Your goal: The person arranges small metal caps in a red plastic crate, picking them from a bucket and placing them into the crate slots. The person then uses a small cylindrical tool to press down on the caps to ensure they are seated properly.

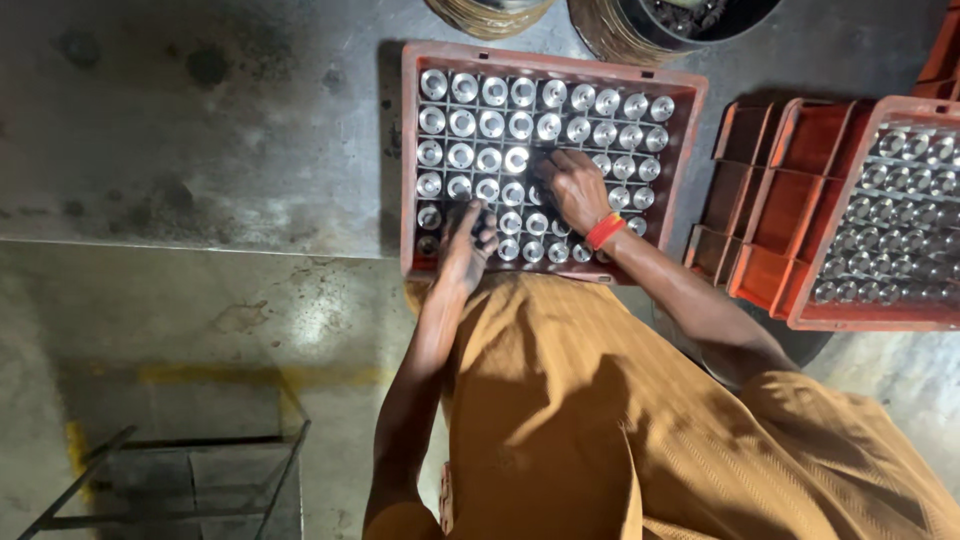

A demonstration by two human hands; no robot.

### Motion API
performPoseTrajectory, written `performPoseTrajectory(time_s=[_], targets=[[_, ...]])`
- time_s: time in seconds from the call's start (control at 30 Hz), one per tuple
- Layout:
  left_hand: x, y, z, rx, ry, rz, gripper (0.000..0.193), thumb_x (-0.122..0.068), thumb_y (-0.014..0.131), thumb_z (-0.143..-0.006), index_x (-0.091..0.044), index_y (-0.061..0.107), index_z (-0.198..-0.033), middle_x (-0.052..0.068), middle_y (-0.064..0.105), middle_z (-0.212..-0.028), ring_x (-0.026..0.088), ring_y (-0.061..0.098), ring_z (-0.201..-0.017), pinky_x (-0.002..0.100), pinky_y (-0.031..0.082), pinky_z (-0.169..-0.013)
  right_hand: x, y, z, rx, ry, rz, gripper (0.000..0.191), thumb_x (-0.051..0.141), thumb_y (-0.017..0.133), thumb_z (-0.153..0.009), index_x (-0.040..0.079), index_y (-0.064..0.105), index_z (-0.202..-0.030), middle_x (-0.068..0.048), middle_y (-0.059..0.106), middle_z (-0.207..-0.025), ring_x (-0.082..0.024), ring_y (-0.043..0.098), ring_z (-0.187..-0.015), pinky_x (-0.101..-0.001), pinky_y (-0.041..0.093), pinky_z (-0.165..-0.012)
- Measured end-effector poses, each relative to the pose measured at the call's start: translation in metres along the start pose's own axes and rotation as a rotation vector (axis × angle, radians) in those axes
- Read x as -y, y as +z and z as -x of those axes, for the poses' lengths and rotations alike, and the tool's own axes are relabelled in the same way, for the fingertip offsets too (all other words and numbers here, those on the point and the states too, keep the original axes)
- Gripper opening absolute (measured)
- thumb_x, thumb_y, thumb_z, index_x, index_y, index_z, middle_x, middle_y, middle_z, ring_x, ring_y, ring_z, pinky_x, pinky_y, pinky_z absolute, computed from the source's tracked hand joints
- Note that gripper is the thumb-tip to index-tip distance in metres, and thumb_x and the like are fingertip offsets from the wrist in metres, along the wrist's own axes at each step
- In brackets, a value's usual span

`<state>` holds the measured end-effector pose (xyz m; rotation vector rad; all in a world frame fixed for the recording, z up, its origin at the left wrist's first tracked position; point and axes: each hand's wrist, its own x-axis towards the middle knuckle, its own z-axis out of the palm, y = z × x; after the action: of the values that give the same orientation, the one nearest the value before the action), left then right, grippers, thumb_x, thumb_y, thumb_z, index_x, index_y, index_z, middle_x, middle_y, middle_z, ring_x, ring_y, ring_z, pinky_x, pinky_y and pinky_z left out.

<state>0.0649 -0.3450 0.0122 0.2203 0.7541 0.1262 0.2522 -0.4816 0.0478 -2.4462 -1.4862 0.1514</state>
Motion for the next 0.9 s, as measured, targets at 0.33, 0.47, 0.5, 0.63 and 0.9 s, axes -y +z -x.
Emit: performPoseTrajectory(time_s=[0.33, 0.47, 0.5, 0.63, 0.9], targets=[[0.012, 0.044, -0.001, 0.057, 0.098, -0.674, 0.036, -0.039, 0.048, -0.107, -0.022, 0.046, -0.138, -0.001, 0.054, -0.078, 0.006, 0.045, -0.057, 0.021, 0.034, -0.044, 0.055, -0.015, 0.022, 0.144, 0.544, -1.225, 0.03, 0.025, 0.071, -0.102, 0.006, 0.076, -0.125, -0.01, 0.075, -0.109, -0.014, 0.063, -0.095, -0.0318, 0.053, -0.086], [0.016, 0.05, -0.003, -0.096, 0.04, -0.771, 0.041, -0.043, 0.047, -0.103, -0.022, 0.044, -0.137, -0.008, 0.057, -0.085, 0.007, 0.056, -0.059, 0.022, 0.043, -0.045, 0.043, -0.006, 0.012, 0.02, 0.68, -1.231, 0.027, 0.021, 0.074, -0.095, 0.003, 0.076, -0.114, -0.008, 0.077, -0.105, -0.019, 0.066, -0.085, -0.0327, 0.053, -0.077], [0.014, 0.047, -0.004, -0.148, -0.045, -0.71, 0.043, -0.044, 0.047, -0.101, -0.022, 0.042, -0.137, -0.012, 0.057, -0.088, 0.007, 0.058, -0.058, 0.022, 0.045, -0.045, 0.034, -0.007, 0.006, -0.072, 0.58, -1.028, 0.025, 0.019, 0.074, -0.095, 0.002, 0.076, -0.114, -0.008, 0.078, -0.107, -0.019, 0.067, -0.091, -0.0321, 0.053, -0.082], [0.002, 0.027, -0.005, -0.076, 0.108, -0.249, 0.04, -0.03, 0.066, -0.105, -0.013, 0.05, -0.137, -0.002, 0.052, -0.081, 0.007, 0.044, -0.062, 0.023, 0.035, -0.05, -0.01, -0.018, -0.028, -0.2, 0.379, -0.487, 0.021, 0.014, 0.073, -0.096, 0.005, 0.074, -0.115, -0.009, 0.073, -0.1, -0.022, 0.068, -0.086, -0.0355, 0.055, -0.077], [-0.007, 0.014, -0.003, -0.064, 0.18, -0.118, 0.02, -0.026, 0.062, -0.105, -0.01, 0.055, -0.117, 0.002, 0.056, -0.081, 0.012, 0.054, -0.066, 0.026, 0.042, -0.055, -0.026, -0.019, -0.043, -0.038, -0.094, 0.047, 0.032, -0.001, 0.067, -0.082, 0.005, 0.078, -0.111, -0.01, 0.069, -0.097, -0.028, 0.06, -0.095, -0.0411, 0.051, -0.082]])
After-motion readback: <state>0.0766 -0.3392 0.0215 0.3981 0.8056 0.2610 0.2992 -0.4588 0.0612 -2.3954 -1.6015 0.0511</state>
